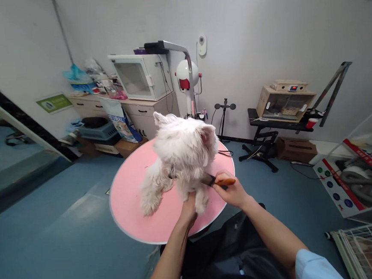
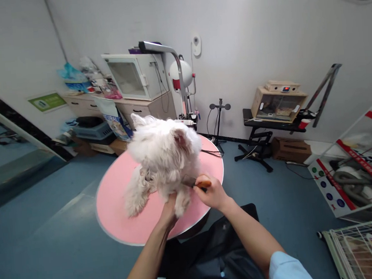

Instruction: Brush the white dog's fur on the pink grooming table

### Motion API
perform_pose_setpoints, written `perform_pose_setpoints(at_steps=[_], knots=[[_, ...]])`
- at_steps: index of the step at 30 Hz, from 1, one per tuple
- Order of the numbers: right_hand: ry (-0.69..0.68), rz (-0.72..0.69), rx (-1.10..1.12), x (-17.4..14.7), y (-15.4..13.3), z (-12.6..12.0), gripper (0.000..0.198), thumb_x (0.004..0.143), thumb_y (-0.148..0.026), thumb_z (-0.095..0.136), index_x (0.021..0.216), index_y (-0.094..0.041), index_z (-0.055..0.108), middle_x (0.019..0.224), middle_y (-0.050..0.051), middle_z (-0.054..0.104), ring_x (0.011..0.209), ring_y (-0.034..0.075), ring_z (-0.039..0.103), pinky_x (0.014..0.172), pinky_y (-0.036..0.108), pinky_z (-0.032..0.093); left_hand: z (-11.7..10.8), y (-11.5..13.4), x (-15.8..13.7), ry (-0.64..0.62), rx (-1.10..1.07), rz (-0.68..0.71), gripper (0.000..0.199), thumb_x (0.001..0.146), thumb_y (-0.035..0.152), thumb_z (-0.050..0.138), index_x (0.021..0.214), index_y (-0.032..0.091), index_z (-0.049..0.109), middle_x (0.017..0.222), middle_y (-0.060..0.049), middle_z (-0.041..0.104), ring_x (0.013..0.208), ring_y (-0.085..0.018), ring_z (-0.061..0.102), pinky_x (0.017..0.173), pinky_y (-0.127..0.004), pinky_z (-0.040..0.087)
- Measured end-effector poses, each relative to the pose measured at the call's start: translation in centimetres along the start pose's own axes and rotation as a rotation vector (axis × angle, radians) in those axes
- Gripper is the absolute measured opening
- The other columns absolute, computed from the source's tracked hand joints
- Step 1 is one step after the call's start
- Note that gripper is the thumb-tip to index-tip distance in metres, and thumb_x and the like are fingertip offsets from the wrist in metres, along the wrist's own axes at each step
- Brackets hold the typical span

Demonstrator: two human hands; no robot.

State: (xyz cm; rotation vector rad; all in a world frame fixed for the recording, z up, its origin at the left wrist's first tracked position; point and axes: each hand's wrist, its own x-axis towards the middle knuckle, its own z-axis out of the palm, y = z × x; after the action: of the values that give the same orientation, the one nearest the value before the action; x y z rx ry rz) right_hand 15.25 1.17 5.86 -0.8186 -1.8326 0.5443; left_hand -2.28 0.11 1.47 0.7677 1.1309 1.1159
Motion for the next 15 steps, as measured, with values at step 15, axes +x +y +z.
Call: perform_pose_setpoints(at_steps=[15], knots=[[0.231, 0.051, -0.005, -0.02, 0.76, 0.16, 0.009, 0.081, -0.023, 0.062, 0.086, -0.024, 0.054, 0.085, 0.003, 0.06, 0.084, 0.021, 0.062, 0.079, 0.038, 0.051, -0.1, -0.35, 0.29, 0.046, -0.012, 0.023, 0.054, 0.069, 0.073, 0.058, 0.073, 0.019, 0.056, 0.061, -0.001, 0.057, 0.057, -0.015, 0.05, 0.057, -0.027, 0.043]])
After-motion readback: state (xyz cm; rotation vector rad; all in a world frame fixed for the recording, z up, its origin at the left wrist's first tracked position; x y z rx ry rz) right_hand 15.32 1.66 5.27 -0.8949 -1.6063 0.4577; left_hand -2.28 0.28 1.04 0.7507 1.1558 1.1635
